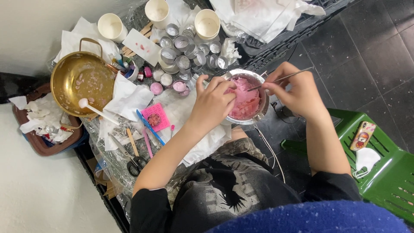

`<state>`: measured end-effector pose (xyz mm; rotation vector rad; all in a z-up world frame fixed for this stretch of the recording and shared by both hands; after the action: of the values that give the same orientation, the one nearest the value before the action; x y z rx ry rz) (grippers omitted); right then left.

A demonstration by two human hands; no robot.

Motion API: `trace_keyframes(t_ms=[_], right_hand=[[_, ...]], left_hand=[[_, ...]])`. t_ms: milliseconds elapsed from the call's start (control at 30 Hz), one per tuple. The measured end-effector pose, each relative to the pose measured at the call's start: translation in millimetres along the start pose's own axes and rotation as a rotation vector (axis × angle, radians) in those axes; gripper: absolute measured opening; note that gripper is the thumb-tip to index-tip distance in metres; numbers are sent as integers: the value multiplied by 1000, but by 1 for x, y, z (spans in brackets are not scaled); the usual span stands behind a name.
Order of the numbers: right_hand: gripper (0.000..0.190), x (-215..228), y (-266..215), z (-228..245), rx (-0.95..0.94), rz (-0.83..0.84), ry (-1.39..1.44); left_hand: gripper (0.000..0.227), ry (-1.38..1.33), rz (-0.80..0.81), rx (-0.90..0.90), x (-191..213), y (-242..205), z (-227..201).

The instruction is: The person is preparing pink scented wax by cutting it and mixing it with a spatula in a workshop.

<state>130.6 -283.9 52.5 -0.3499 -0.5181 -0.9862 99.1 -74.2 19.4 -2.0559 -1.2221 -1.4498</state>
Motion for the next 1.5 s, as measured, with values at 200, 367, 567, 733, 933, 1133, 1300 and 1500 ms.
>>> trace_keyframes(t_ms=[200, 367, 567, 733, 933, 1133, 1300, 1500], right_hand=[[16, 6, -1, 4, -61, -5, -55], [17, 2, 2, 1, -180, -67, -111], [18, 0, 8, 2, -114, -94, -217], [18, -1, 13, 0, -156, -70, -205], [20, 0, 15, 4, -150, -74, -266], [17, 4, 23, -11, -174, -51, -209], [14, 3, 38, -39, -148, 18, -27], [18, 5, 48, -33, -163, 69, 7]], left_hand=[[7, -92, 23, 22, 4, 1, 0], [11, -53, 17, 40, 6, -2, 1], [10, -46, -11, 59, 11, -16, 5], [7, -106, -33, 86, 15, -24, 13], [26, -85, -21, 152, 14, -40, 15], [80, -58, -74, 291, 20, -76, -13], [73, -69, 95, 349, -21, -90, -5], [46, 160, 16, 195, -11, -88, -7]])
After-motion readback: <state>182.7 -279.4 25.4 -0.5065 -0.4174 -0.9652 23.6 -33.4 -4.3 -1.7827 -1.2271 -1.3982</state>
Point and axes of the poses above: each hand's wrist, its own y-axis towards the middle knuckle, its own x-axis out of the back of the hand, z = x × y, the point moved 6 cm from there along y, towards the middle knuckle, and after that the axes turned 13 degrees about z, right-handed, at the moved point
